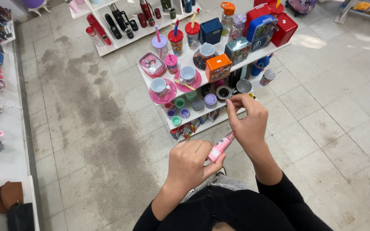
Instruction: The person picks up various lip products from a table and shelves, examines them, and places them into display boxes. They handle lip oils and cherry tints, moving between different storage areas to organize the items.
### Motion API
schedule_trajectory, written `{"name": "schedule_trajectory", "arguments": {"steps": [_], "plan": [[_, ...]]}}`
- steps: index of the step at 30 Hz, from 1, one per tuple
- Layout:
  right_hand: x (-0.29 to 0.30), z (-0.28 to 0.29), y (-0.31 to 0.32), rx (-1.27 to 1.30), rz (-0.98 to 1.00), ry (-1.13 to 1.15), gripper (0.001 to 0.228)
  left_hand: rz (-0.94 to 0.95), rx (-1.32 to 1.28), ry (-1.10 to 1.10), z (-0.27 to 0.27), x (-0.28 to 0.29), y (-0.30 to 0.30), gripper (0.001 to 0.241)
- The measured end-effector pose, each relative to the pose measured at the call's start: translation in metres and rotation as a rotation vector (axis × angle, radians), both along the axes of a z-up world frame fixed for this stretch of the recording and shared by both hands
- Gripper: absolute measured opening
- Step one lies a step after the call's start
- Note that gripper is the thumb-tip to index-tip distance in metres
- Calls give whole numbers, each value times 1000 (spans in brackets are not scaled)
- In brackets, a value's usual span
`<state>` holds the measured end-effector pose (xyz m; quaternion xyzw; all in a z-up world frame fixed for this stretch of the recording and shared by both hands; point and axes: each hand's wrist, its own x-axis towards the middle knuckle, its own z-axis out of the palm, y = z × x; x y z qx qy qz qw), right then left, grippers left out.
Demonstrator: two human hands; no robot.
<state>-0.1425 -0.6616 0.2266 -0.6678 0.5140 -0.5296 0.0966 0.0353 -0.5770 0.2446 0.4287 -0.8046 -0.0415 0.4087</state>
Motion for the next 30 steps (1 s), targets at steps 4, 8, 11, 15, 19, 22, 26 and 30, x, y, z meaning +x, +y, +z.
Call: {"name": "schedule_trajectory", "arguments": {"steps": [4,8,11,15,19,22,26,30], "plan": [[1,-4,-4,-10,-16,58,9,-74,6,-63,-4,0,1,39],[4,-3,-4,-27,-29,137,9,-161,-10,-86,-6,-3,3,40],[7,-3,-4,-22,-10,156,10,-197,-3,-89,-7,-4,5,40],[13,-6,-4,-23,9,184,10,-344,43,-32,-8,-6,6,38],[15,-2,0,-31,35,196,10,-287,57,-51,-8,-2,3,36],[13,-1,1,-27,33,217,10,-176,48,-28,-6,5,1,34],[9,-2,0,-41,26,230,10,-15,-5,-33,0,10,0,35],[10,-6,-1,-38,34,247,10,45,-31,-49,2,11,1,36]]}}
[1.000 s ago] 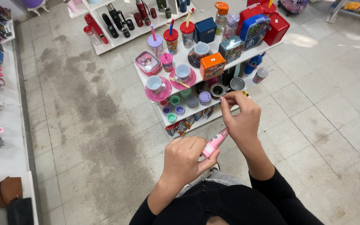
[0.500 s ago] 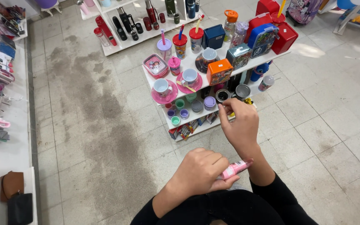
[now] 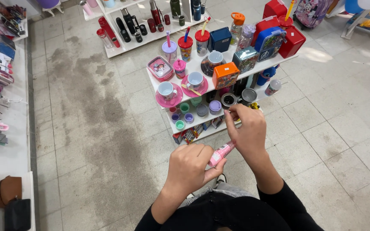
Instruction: The person picks up various lip products from a table and shelves, examines them, and places them into display boxes. They handle lip oils and cherry tints, moving between different storage areas to organize the items.
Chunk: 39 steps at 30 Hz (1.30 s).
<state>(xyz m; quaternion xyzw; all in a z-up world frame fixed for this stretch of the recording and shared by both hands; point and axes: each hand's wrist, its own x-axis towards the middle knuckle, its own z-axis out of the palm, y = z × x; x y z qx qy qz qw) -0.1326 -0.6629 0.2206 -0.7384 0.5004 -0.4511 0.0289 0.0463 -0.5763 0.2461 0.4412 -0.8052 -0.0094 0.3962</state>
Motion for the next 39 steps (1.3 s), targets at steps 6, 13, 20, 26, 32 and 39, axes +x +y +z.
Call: {"name": "schedule_trajectory", "arguments": {"steps": [6,13,20,26,32,39], "plan": [[2,-4,-3,2,-6,21,11,-169,21,-35,-4,-6,3,40],[11,6,5,21,36,12,11,-402,65,16,-9,-17,4,38],[5,6,5,23,34,11,12,-304,139,49,-10,-10,-1,30],[-1,8,7,30,39,-17,12,-123,44,57,-3,-2,-3,28],[-6,13,9,22,28,-19,11,-109,26,31,-8,-2,-2,31],[-7,18,8,25,24,-29,10,-415,271,-14,-16,-16,-1,34]]}}
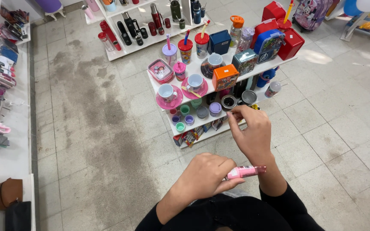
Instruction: The person picks up various lip products from a table and shelves, examines them, and places them into display boxes. They handle lip oils and cherry tints, moving between different storage areas to organize the items.
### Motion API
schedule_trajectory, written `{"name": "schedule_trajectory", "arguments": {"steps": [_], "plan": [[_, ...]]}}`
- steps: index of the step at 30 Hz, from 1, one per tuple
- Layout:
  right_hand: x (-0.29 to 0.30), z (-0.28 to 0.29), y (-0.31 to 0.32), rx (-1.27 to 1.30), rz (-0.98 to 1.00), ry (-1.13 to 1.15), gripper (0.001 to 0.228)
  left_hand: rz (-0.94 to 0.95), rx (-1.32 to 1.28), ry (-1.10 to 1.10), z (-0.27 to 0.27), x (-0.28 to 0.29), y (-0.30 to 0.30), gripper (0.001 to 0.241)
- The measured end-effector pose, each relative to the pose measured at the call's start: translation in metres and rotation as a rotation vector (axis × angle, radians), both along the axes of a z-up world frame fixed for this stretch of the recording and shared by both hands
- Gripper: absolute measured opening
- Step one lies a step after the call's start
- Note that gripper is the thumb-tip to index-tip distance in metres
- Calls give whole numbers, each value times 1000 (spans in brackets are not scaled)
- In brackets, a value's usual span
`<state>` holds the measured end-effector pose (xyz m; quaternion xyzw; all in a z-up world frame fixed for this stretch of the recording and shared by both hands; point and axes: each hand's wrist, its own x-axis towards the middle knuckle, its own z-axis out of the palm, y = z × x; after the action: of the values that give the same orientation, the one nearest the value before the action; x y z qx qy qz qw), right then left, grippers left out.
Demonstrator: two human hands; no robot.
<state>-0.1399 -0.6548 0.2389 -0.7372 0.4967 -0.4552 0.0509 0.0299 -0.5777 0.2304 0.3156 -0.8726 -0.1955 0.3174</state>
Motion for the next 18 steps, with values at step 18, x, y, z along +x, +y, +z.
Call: {"name": "schedule_trajectory", "arguments": {"steps": [18], "plan": [[-1,-6,-1,12,-3,0,10,188,20,-59,-2,3,-4,33]]}}
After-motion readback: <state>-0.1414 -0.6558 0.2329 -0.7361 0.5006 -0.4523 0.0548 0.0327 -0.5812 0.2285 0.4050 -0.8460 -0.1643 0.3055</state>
